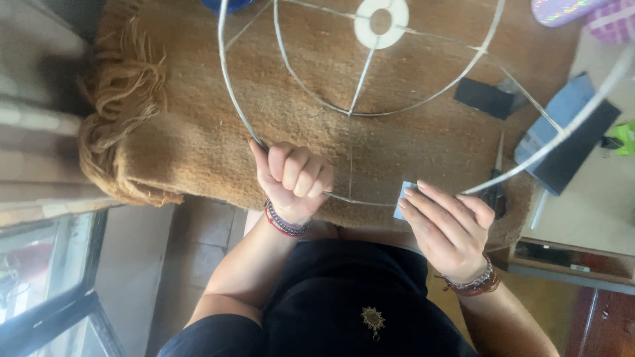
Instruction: Sanding the joints and wires of a metal lampshade frame using a small piece of sandpaper.
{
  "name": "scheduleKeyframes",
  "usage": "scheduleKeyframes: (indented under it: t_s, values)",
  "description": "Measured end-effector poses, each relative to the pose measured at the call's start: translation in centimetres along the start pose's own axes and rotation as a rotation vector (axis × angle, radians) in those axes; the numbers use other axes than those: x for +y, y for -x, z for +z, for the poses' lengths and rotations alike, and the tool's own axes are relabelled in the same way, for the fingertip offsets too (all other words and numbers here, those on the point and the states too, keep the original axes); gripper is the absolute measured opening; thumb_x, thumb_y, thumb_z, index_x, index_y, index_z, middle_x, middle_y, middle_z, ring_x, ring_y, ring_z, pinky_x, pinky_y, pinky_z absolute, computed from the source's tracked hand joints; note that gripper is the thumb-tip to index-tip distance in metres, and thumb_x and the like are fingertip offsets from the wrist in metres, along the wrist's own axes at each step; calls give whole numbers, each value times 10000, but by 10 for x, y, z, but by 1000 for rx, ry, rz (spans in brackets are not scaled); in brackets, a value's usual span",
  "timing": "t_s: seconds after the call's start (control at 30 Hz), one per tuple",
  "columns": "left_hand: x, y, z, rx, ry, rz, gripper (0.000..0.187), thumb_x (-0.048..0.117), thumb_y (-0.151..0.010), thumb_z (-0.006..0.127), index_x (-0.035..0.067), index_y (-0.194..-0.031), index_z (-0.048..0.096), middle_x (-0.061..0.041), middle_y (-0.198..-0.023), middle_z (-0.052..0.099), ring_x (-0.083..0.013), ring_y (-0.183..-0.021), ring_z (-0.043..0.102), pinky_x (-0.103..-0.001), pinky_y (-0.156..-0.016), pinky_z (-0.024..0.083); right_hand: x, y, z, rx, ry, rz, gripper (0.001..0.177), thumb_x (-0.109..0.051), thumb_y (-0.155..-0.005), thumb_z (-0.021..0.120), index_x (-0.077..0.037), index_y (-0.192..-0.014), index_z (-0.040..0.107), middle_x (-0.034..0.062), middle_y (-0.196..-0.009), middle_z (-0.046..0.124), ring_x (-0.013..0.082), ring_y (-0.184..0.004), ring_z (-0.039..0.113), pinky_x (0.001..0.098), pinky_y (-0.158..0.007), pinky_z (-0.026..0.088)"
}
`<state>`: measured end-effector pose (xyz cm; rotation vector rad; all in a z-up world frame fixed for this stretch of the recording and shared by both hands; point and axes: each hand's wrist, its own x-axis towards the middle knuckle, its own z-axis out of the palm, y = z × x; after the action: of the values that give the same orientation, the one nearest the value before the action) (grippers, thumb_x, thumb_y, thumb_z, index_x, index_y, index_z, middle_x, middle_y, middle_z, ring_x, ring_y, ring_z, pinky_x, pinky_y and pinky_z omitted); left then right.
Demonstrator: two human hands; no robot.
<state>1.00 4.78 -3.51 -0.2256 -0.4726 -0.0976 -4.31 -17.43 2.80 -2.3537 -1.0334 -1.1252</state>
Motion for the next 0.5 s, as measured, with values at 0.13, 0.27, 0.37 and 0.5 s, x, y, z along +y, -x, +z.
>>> scheduleKeyframes:
  t_s: [0.13,0.27,0.37,0.5]
  values:
    - [5,18,-9,35,-30,21,628,607,-1035,378,219,-543,365,87,-430,228,-39,-333,201,-167,-349,200,-9,3,5,-35,-9,3,96,-130,-980,764,-166,-906,815,-5,-973,815,177,-913,754,359,-1024,372]
    - [11,24,-9,124,-309,39,660,646,-1026,359,208,-534,407,72,-483,272,-65,-370,296,-187,-397,281,-7,4,9,-56,-43,-20,102,-101,-984,745,-163,-930,805,-8,-971,806,161,-908,742,393,-1077,344]
    - [26,24,14,270,-1067,280,401,456,-1014,492,124,-790,478,-7,-688,421,-135,-564,454,-259,-565,406,-2,8,4,-92,-54,-29,130,-56,-991,721,-148,-963,809,9,-969,801,172,-905,741,427,-1085,339]
    - [55,91,16,207,-2923,756,733,559,-708,944,9,-985,547,-237,-894,517,-483,-924,626,-567,-907,483,5,16,-1,-120,-86,-36,156,-49,-1008,675,-133,-980,803,24,-976,787,175,-905,728,455,-1080,339]
